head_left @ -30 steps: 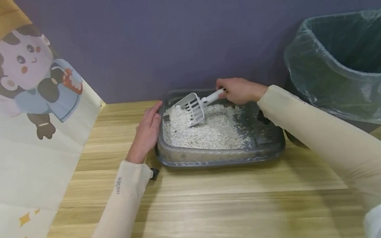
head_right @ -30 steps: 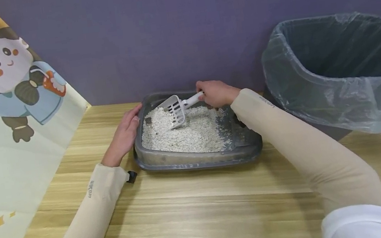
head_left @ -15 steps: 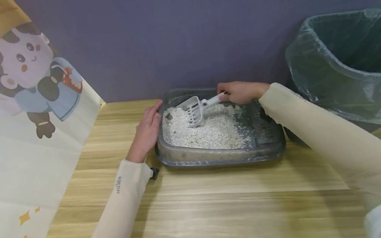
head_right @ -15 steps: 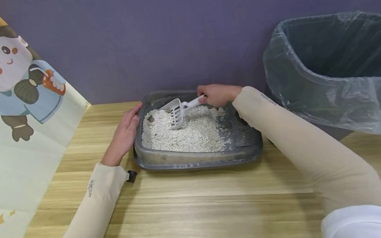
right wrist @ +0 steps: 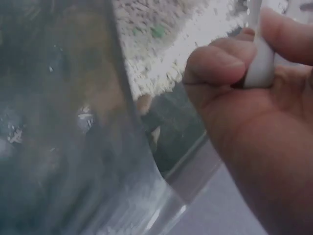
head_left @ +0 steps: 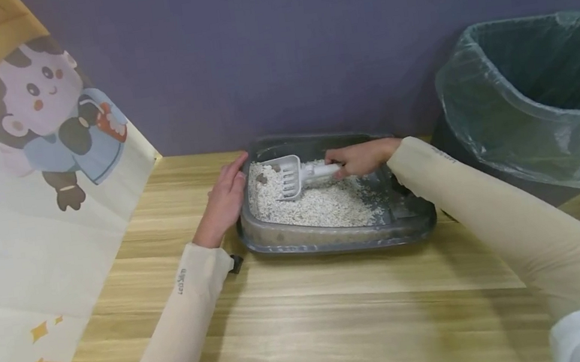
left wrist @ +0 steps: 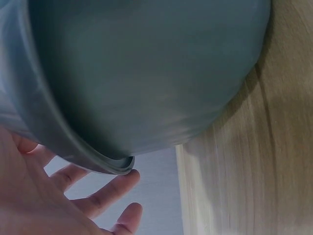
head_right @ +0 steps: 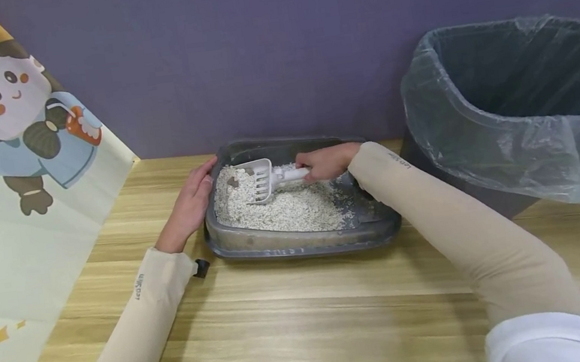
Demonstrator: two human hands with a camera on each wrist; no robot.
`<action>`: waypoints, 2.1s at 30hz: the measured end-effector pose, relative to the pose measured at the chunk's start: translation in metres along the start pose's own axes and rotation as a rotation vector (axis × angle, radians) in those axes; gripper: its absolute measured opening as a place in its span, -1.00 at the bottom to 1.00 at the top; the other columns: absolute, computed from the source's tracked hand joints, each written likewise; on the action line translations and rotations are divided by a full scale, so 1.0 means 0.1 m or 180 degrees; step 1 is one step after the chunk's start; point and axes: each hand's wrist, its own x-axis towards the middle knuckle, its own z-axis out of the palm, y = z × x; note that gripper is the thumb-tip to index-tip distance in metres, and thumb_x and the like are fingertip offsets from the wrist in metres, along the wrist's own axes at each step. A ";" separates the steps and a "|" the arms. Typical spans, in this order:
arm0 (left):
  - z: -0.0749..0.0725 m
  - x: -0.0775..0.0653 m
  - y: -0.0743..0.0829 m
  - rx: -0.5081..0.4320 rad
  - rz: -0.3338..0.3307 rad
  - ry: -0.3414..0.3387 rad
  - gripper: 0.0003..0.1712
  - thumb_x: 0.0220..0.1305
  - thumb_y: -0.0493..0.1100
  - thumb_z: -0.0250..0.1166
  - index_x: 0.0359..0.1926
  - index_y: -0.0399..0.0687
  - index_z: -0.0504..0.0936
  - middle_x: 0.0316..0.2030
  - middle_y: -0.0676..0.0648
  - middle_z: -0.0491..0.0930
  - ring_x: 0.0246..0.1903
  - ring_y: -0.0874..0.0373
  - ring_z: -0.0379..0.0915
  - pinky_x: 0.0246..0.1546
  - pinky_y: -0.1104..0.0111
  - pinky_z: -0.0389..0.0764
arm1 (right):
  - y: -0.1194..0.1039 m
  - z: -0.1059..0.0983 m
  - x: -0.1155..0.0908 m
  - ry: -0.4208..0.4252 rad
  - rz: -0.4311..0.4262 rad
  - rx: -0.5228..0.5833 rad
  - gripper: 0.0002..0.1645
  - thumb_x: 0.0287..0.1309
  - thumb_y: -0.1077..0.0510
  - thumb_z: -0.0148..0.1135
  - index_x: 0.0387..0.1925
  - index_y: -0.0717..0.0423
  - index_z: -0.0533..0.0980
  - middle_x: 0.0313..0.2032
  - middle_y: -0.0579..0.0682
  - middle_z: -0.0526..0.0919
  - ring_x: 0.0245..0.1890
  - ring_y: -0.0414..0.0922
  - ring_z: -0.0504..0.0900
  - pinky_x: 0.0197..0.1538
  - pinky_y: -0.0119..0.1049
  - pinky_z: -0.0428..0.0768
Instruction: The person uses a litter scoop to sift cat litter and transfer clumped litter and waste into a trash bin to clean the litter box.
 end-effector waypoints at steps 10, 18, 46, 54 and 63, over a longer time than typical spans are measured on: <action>0.01 0.02 0.03 0.0031 -0.0018 -0.0013 -0.46 0.49 -0.03 -0.24 0.45 0.24 0.10 0.40 -0.05 0.09 0.37 -0.07 -0.07 0.24 -0.26 -0.21 | 0.03 0.10 -0.14 0.0202 0.0115 0.0100 -0.49 0.40 -0.11 -0.09 0.19 0.11 0.15 0.09 0.19 0.36 -0.17 -0.02 0.44 -0.20 -0.12 0.41; -0.02 -0.04 0.00 0.0053 0.0013 -0.0051 -0.46 0.50 -0.02 -0.27 0.45 0.14 0.10 0.39 -0.11 0.11 0.35 -0.12 -0.03 0.26 -0.20 -0.06 | 0.09 0.27 -0.54 0.0943 -0.0182 0.0189 -0.73 0.43 0.01 -0.11 0.01 0.07 0.27 -0.46 0.07 0.39 -0.63 -0.10 0.24 -0.51 -0.22 0.30; -0.01 -0.03 0.03 0.0067 0.0080 0.0002 -0.46 0.50 -0.04 -0.26 0.44 0.06 0.14 0.33 -0.13 0.19 0.29 -0.14 0.10 0.25 -0.09 0.12 | 0.19 0.88 -0.89 0.2633 -0.0506 0.0262 -0.67 0.38 0.03 -0.03 0.05 0.11 0.29 -0.43 -0.03 0.40 -0.57 -0.12 0.30 -0.48 -0.22 0.32; 0.00 -0.03 0.03 0.0073 0.0128 0.0015 -0.46 0.50 -0.07 -0.27 0.43 -0.02 0.15 0.33 -0.17 0.19 0.30 -0.14 0.09 0.25 -0.10 0.11 | 0.13 0.92 -0.94 0.2893 -0.0502 0.0162 -0.71 0.35 0.06 0.04 0.02 0.08 0.34 -0.44 -0.06 0.40 -0.59 -0.15 0.30 -0.54 -0.25 0.33; -0.01 -0.03 0.03 0.0042 0.0084 -0.0016 -0.45 0.50 -0.05 -0.27 0.44 0.01 0.14 0.34 -0.15 0.17 0.30 -0.14 0.08 0.25 -0.11 0.09 | 0.04 0.98 -1.05 0.3206 -0.0450 -0.0082 -0.69 0.29 0.14 0.13 0.02 0.13 0.38 -0.30 -0.05 0.45 -0.51 -0.17 0.34 -0.48 -0.25 0.35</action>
